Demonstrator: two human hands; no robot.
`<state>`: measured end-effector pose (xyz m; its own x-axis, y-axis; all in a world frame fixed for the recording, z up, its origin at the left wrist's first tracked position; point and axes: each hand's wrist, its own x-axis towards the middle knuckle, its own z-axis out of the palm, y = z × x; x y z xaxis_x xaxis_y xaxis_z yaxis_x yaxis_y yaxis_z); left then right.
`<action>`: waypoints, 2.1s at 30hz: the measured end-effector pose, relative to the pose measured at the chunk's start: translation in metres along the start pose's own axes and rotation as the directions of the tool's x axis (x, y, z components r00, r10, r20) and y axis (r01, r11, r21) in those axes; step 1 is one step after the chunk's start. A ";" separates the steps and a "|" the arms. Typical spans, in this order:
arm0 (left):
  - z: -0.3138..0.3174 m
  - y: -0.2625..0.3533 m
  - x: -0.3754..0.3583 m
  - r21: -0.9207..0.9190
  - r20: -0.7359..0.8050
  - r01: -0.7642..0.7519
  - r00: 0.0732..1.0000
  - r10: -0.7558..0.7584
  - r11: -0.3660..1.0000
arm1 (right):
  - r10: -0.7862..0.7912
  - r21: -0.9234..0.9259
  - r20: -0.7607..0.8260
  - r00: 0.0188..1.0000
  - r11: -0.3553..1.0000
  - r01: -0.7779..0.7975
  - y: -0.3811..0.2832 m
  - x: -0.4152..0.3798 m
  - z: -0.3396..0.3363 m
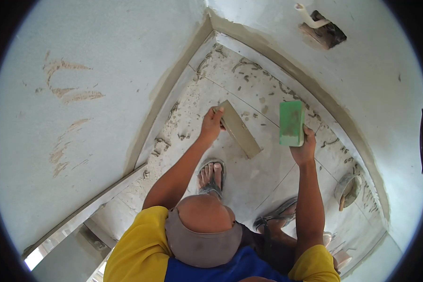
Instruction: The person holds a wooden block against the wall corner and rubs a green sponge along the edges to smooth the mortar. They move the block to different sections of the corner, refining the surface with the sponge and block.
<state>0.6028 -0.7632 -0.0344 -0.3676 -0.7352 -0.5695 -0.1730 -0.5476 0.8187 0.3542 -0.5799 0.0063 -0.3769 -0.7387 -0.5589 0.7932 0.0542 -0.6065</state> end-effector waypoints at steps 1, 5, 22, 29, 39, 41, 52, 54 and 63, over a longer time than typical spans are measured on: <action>0.004 -0.011 0.000 -0.013 -0.015 0.046 0.999 -0.046 0.999 | 0.004 -0.014 0.000 1.000 1.000 -0.004 -0.001 -0.004 -0.006; 0.011 -0.034 0.008 -0.038 0.011 0.101 0.995 -0.101 0.994 | 0.011 -0.141 -0.071 0.997 0.990 -0.021 -0.002 -0.011 0.001; 0.040 0.057 0.027 0.054 0.051 -0.337 0.941 0.335 0.940 | -0.513 -0.931 0.296 0.806 0.033 0.363 -0.001 -0.012 0.086; 0.047 0.067 0.004 0.108 0.164 -0.491 0.867 0.471 0.865 | -0.453 -0.904 0.398 0.798 -0.046 0.425 -0.015 -0.002 0.119; 0.020 0.079 0.015 0.060 0.026 -0.318 0.948 0.317 0.946 | -0.066 -0.819 0.246 0.967 0.519 0.244 -0.028 -0.026 0.083; 0.024 0.076 0.014 0.022 0.046 -0.253 0.967 0.252 0.967 | -0.104 -0.686 0.295 0.950 0.669 0.287 -0.020 -0.022 0.092; 0.020 0.058 0.019 -0.292 0.283 -0.001 0.955 0.087 0.956 | -0.123 -0.913 0.307 0.944 0.243 0.328 -0.031 -0.003 0.063; 0.026 0.061 0.017 -0.221 0.269 0.020 0.962 0.041 0.975 | -0.175 -0.835 0.329 0.928 0.404 0.372 -0.023 -0.009 0.077; 0.020 0.062 0.018 -0.202 0.299 0.016 0.953 0.046 0.979 | -0.246 -0.900 0.369 0.896 0.146 0.411 -0.029 -0.004 0.083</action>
<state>0.5670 -0.8020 0.0079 -0.6315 -0.6064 -0.4831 0.0091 -0.6289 0.7774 0.3723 -0.6345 0.0733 -0.3564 -0.9234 -0.1426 -0.4696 0.3090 -0.8271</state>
